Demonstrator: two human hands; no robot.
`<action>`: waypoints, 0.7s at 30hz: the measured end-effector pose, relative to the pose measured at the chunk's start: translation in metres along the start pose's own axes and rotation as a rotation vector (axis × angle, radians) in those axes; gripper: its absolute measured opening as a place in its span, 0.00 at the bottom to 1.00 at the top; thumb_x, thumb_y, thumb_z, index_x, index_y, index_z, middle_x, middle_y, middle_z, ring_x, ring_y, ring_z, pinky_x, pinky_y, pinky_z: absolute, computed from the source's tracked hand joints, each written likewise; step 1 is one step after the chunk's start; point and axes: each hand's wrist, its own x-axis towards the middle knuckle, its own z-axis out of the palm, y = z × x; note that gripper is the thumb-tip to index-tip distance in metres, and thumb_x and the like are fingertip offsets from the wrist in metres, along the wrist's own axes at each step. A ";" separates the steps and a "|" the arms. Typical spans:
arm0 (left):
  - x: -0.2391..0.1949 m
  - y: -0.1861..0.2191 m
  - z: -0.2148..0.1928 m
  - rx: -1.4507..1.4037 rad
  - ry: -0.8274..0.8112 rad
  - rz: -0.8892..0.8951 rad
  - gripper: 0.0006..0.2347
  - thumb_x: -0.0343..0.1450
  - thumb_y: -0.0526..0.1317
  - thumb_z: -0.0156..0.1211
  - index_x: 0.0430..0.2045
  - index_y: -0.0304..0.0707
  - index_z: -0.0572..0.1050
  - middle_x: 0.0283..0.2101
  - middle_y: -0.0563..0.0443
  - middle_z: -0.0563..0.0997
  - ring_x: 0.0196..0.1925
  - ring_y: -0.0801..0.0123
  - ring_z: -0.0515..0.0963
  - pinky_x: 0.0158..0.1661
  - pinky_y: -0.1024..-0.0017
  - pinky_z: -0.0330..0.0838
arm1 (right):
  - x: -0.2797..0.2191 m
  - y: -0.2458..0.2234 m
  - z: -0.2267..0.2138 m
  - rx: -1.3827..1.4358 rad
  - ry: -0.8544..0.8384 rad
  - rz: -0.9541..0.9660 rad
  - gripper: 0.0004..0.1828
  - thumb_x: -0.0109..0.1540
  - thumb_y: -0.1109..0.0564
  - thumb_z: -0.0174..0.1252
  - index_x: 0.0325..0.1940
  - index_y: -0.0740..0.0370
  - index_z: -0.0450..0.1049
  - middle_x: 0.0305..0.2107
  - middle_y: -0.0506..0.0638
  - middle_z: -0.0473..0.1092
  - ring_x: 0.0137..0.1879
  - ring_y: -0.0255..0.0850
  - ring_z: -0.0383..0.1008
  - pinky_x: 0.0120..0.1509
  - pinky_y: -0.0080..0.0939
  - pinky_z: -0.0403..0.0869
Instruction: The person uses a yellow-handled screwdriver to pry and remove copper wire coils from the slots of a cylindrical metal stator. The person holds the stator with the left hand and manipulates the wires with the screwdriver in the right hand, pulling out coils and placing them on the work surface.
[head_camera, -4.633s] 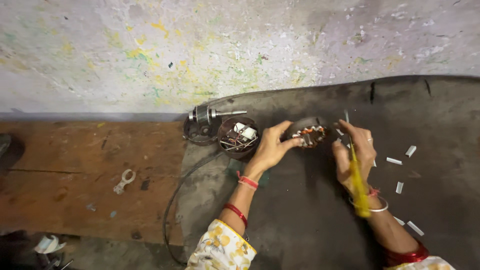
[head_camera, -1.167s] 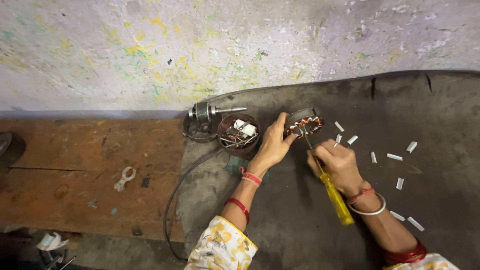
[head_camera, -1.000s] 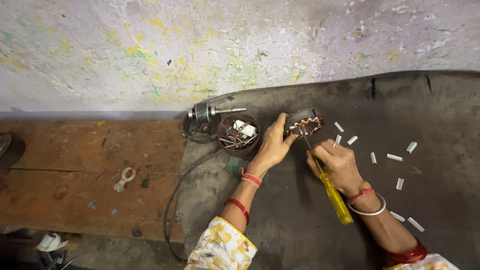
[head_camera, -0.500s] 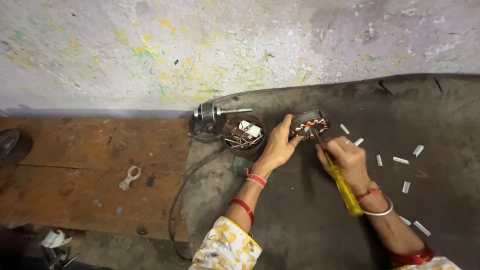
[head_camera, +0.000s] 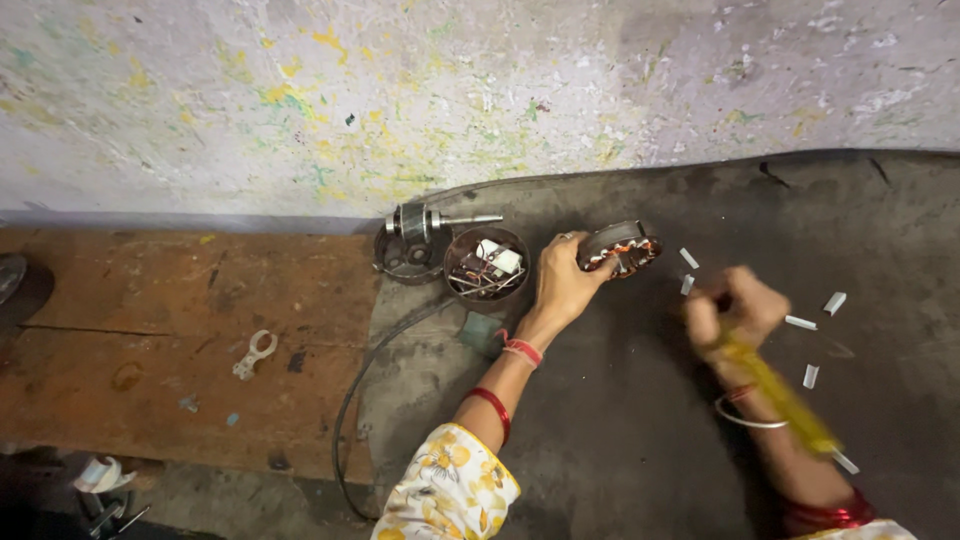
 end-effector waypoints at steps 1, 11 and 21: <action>-0.001 -0.001 0.000 0.011 0.016 0.015 0.18 0.62 0.41 0.75 0.39 0.28 0.80 0.39 0.38 0.82 0.42 0.50 0.83 0.45 0.61 0.76 | -0.002 0.011 -0.001 0.106 0.071 0.064 0.06 0.60 0.67 0.52 0.28 0.64 0.66 0.23 0.51 0.68 0.26 0.37 0.68 0.30 0.38 0.68; 0.000 -0.004 0.002 -0.010 0.047 0.051 0.18 0.61 0.39 0.75 0.41 0.31 0.78 0.38 0.39 0.81 0.40 0.49 0.82 0.41 0.60 0.75 | -0.007 0.058 -0.003 0.618 0.376 0.594 0.08 0.65 0.67 0.43 0.32 0.63 0.64 0.30 0.58 0.74 0.31 0.39 0.74 0.31 0.36 0.72; 0.001 0.001 0.001 -0.058 0.018 -0.008 0.14 0.62 0.38 0.73 0.39 0.34 0.78 0.37 0.39 0.82 0.38 0.51 0.84 0.39 0.62 0.77 | 0.006 0.031 0.000 0.546 0.188 0.716 0.05 0.67 0.64 0.48 0.36 0.62 0.65 0.27 0.52 0.71 0.28 0.35 0.71 0.32 0.32 0.70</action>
